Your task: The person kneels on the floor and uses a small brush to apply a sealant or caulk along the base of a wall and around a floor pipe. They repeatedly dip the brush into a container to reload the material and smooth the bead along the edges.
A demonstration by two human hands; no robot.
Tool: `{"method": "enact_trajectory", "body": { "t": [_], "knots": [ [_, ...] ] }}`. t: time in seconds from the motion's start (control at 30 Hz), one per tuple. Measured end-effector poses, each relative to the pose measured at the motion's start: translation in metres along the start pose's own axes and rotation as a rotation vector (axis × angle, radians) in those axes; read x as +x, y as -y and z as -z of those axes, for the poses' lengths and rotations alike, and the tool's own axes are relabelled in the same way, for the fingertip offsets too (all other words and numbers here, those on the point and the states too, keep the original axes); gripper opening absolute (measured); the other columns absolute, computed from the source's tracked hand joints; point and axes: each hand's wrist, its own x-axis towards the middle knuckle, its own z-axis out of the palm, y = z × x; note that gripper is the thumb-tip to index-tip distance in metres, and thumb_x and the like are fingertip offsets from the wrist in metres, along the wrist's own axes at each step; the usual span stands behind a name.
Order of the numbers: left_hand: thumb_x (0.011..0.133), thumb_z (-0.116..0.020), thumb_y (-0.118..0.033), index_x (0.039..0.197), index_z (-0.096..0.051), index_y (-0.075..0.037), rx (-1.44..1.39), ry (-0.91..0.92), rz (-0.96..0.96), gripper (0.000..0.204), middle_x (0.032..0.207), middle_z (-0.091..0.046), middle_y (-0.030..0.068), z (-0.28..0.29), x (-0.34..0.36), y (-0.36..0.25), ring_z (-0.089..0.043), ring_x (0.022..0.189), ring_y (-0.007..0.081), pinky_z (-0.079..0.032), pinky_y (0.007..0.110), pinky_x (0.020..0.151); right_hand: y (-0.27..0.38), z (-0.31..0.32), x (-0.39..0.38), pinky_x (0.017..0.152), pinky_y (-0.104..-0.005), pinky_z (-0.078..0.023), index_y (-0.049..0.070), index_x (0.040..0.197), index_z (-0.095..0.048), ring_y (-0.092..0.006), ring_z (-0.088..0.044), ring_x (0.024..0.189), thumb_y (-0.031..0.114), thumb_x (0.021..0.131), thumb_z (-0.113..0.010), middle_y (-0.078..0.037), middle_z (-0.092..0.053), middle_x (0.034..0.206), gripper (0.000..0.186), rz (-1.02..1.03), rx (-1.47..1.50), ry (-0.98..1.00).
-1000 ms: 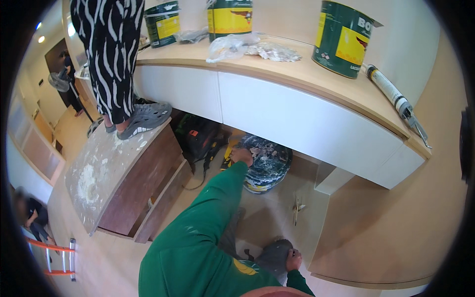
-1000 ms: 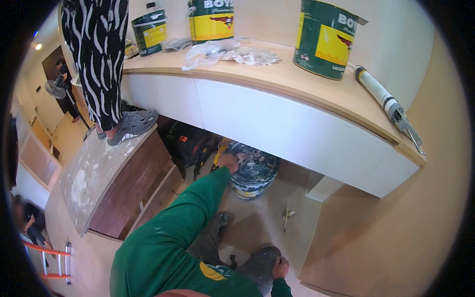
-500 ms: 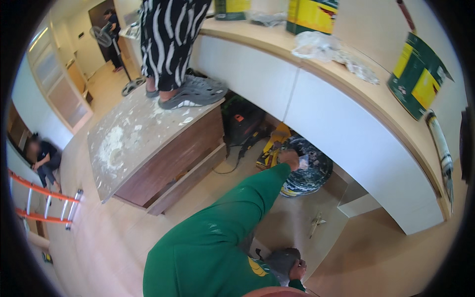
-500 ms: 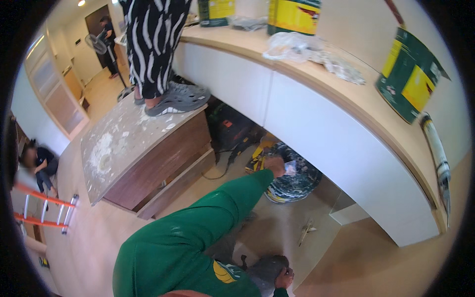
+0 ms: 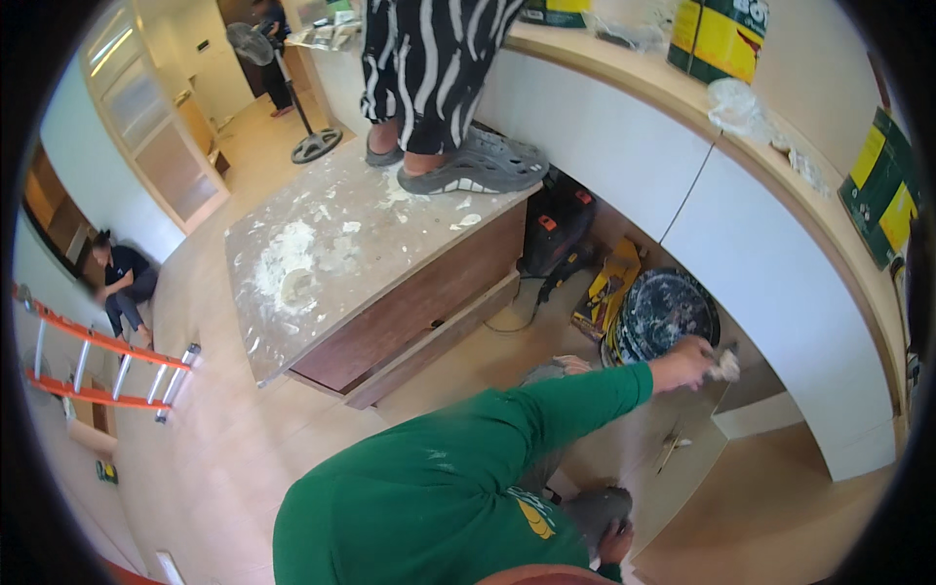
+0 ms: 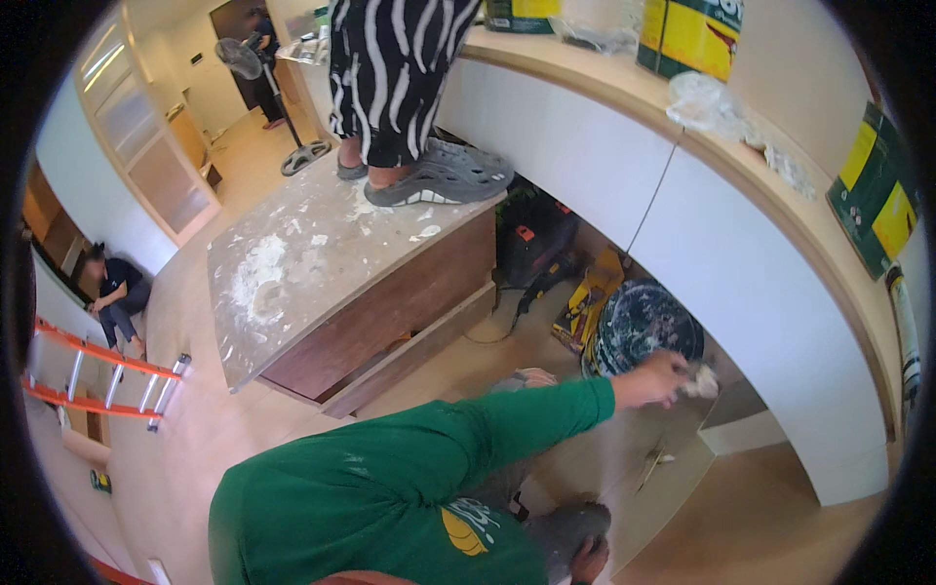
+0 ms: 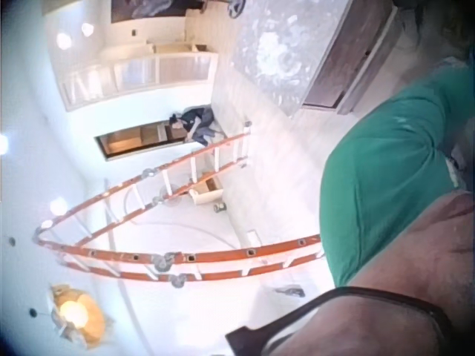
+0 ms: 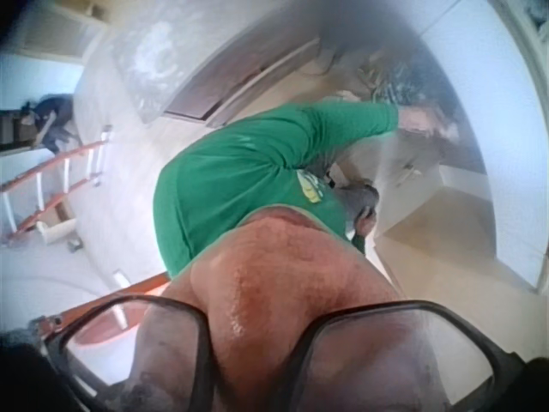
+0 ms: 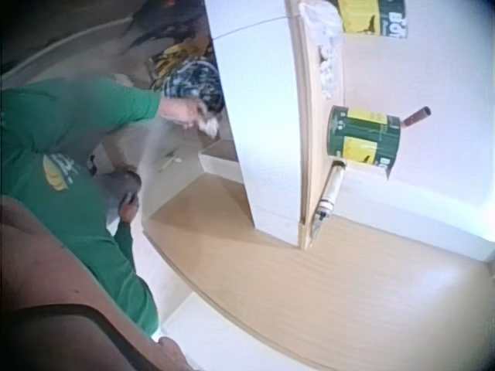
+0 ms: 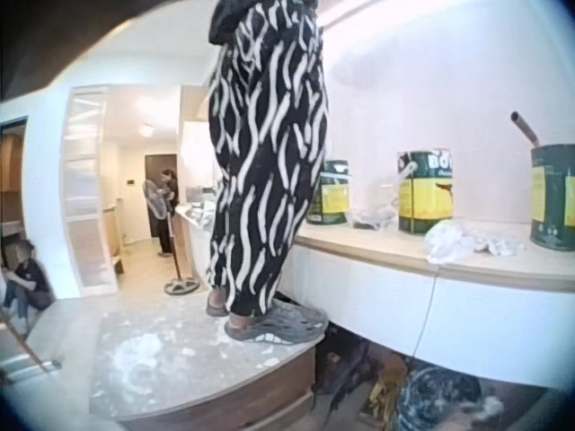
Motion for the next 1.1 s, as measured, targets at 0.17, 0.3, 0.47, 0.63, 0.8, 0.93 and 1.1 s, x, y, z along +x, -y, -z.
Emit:
{"method": "enact_trajectory", "body": {
  "t": [0.17,0.3,0.47,0.63,0.8,0.93,1.1],
  "knots": [
    [0.104,-0.069,-0.027,0.105,-0.067,0.002,0.119,0.564,-0.038,0.030,0.072,-0.068,0.0076,-0.082,-0.114,0.004,-0.068,0.055,0.0151,-0.056,0.031,0.050,0.038,0.042,0.011,0.117,-0.0521,-0.042,-0.005,0.158,-0.037,-0.0491,-0.049,0.139,0.042,0.101,-0.067,-0.036,-0.049,0.151,0.080,0.025,0.018,0.281],
    [0.102,-0.073,-0.029,0.104,-0.067,0.000,-0.017,0.821,0.113,0.030,0.071,-0.067,0.0074,-0.100,-0.124,-0.008,-0.067,0.053,0.0163,-0.056,0.032,0.049,0.090,0.073,-0.030,0.122,-0.0559,-0.037,0.001,0.168,-0.014,-0.0565,-0.034,0.150,0.056,0.087,-0.080,-0.038,-0.023,0.167,0.118,-0.015,-0.016,0.420],
    [0.098,-0.077,-0.023,0.111,-0.063,0.001,-0.176,0.738,0.372,0.031,0.090,-0.069,0.0092,-0.056,-0.096,0.004,-0.071,0.066,0.0155,-0.060,0.032,0.057,0.180,0.091,-0.065,0.122,-0.0601,-0.036,0.009,0.170,-0.013,-0.0612,-0.029,0.151,0.067,0.079,-0.083,-0.041,-0.013,0.169,0.129,-0.249,0.027,0.457],
    [0.097,-0.078,-0.020,0.130,-0.062,0.005,0.036,0.562,0.596,0.045,0.096,-0.073,0.0100,0.024,-0.154,0.012,-0.074,0.075,0.0171,-0.064,0.033,0.068,0.258,0.131,-0.071,0.120,-0.0578,-0.040,0.009,0.170,-0.020,-0.0598,-0.036,0.148,0.076,0.080,-0.076,-0.038,-0.016,0.170,0.125,-0.314,0.063,0.628],
    [0.102,-0.073,-0.024,0.137,-0.063,0.001,-0.098,0.434,0.834,0.045,0.110,-0.073,0.0093,0.091,-0.229,-0.040,-0.074,0.082,0.0173,-0.064,0.033,0.072,0.305,0.173,-0.089,0.115,-0.0588,-0.045,0.012,0.171,-0.019,-0.0592,-0.048,0.140,0.083,0.081,-0.068,-0.036,-0.017,0.170,0.125,-0.264,-0.004,0.759],
    [0.104,-0.072,-0.028,0.132,-0.064,0.001,-0.115,0.309,0.812,0.041,0.105,-0.073,0.0112,0.137,-0.278,-0.076,-0.075,0.084,0.0194,-0.063,0.034,0.071,0.326,0.196,-0.128,0.108,-0.0593,-0.051,0.013,0.170,-0.020,-0.0578,-0.058,0.129,0.085,0.084,-0.062,-0.035,-0.040,0.159,0.120,-0.340,-0.043,0.842],
    [0.106,-0.068,-0.021,0.132,-0.061,0.000,-0.045,0.252,0.791,0.034,0.111,-0.071,0.0111,0.154,-0.341,-0.130,-0.073,0.083,0.0205,-0.063,0.035,0.073,0.331,0.194,-0.173,0.117,-0.0556,-0.044,0.016,0.172,-0.013,-0.0514,-0.054,0.139,0.085,0.090,-0.051,-0.036,-0.046,0.156,0.114,-0.412,-0.080,1.026]
  ]
}}
